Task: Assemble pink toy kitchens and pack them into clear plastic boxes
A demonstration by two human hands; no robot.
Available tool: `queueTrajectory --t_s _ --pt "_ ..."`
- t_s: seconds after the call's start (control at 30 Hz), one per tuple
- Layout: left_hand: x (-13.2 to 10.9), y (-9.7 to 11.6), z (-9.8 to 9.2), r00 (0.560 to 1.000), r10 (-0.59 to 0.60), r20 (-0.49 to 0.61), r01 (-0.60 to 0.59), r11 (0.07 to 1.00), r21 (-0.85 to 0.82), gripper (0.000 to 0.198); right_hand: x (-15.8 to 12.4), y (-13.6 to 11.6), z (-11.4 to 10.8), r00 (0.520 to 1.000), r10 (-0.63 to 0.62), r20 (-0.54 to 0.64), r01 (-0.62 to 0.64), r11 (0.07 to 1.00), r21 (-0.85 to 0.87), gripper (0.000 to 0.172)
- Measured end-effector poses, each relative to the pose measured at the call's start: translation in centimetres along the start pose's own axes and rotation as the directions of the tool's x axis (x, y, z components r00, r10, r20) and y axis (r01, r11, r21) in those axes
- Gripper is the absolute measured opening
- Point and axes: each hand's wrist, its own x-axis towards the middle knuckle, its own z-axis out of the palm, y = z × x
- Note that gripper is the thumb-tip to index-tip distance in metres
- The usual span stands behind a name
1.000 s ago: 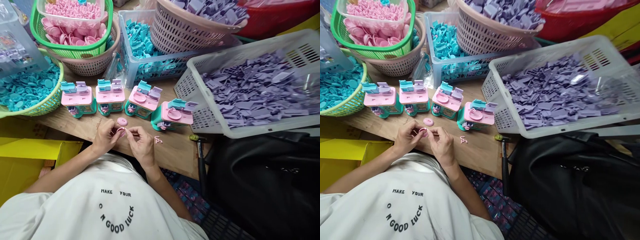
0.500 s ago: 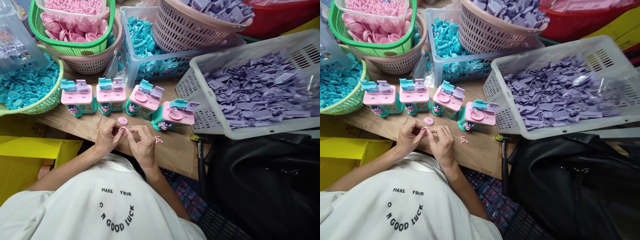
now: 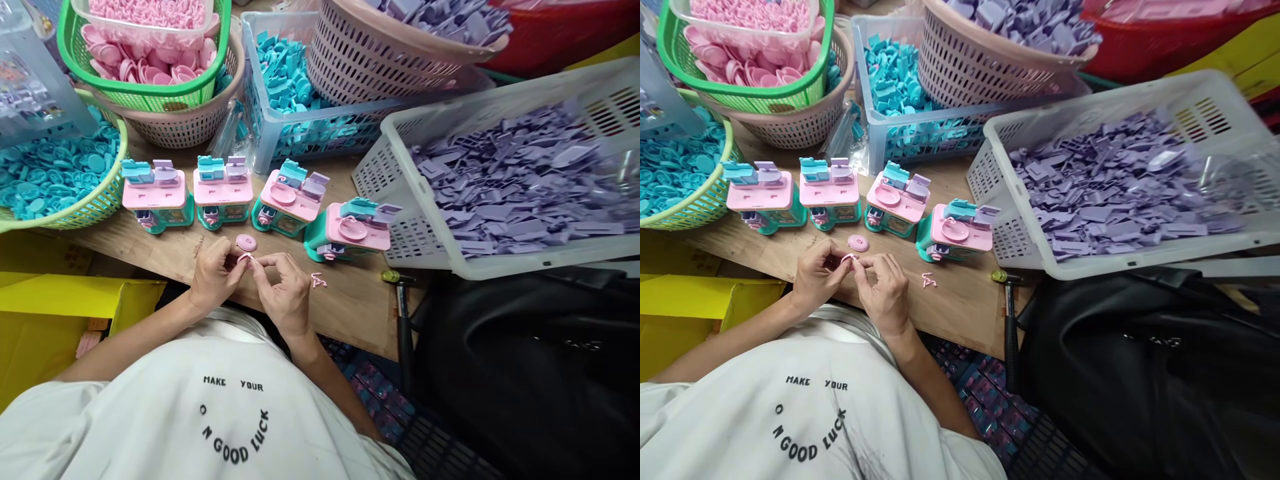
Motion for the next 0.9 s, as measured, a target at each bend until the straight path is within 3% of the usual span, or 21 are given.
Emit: queueTrajectory --t_s 0.33,0.77,0.9 --pt "-0.1 -0.3 -0.1 0.976 0.218 -0.001 -0.215 0.964 0.153 0.016 -0.3 -0.2 0.2 0.996 0.086 0.003 -0.086 0.996 -0.024 0.02" --pt "-0.8 -0.6 0.2 0.957 0.288 0.045 -0.291 0.941 0.173 0.01 -0.4 -0.5 0.9 0.975 0.221 0.006 -0.222 0.975 0.019 0.021" --pt "-1.0 -1.4 0.5 0.959 0.276 0.059 -0.282 0.931 0.23 0.013 -0.1 0.5 2.1 0.924 0.368 0.108 -0.377 0.923 0.078 0.021"
